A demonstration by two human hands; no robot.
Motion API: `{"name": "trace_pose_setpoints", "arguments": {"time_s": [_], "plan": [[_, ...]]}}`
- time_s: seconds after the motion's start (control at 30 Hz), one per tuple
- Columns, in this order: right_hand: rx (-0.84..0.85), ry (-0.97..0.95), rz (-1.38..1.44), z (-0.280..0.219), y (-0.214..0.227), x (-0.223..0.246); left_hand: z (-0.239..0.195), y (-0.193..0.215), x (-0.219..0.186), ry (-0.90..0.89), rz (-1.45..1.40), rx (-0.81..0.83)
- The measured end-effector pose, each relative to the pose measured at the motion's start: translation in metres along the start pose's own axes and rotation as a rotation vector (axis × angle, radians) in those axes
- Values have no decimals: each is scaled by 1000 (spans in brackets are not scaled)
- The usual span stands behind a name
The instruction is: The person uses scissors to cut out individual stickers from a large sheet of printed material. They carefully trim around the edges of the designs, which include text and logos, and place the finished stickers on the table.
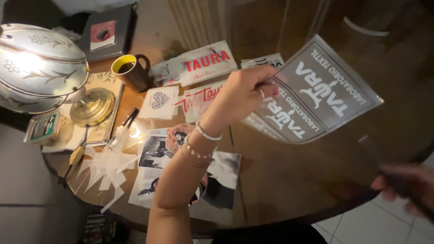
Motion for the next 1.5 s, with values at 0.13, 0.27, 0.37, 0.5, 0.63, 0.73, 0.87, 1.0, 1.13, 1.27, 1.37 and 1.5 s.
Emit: {"name": "trace_pose_setpoints", "arguments": {"time_s": [0.13,0.27,0.37,0.5,0.63,0.73,0.87,1.0,1.13,1.27,1.37,1.5], "plan": [[-62,-241,426,15,-43,22,-4,4,-1,-69,32,-53],[87,23,260,47,-52,102,-11,3,-10,-28,119,-114],[40,148,282,59,-58,143,-18,2,-13,-23,131,-136],[-53,69,193,60,-52,138,-23,3,-10,-14,126,-162],[-16,146,144,62,-51,146,-28,4,-12,-50,136,-183],[-19,151,95,62,-47,142,-31,5,-12,-50,122,-202],[4,78,79,60,-44,145,-33,6,-11,-16,118,-207],[-4,63,31,60,-50,152,-33,4,-11,-8,104,-188],[1,215,84,59,-53,157,-35,2,-13,-40,112,-195],[26,151,128,59,-50,149,-38,2,-14,-49,99,-208],[-8,97,97,59,-48,145,-40,2,-12,0,77,-216],[-35,-153,100,63,-39,134,-42,0,-12,-26,52,-223]]}}
Point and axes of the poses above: each hand's wrist, its own z-axis towards the middle knuckle, its own y-axis out of the back of the hand, x = y × z, the point moved 6 cm from there along z, towards the middle knuckle, and after that the axes turned 13 degrees about x, right-handed, at the moved point
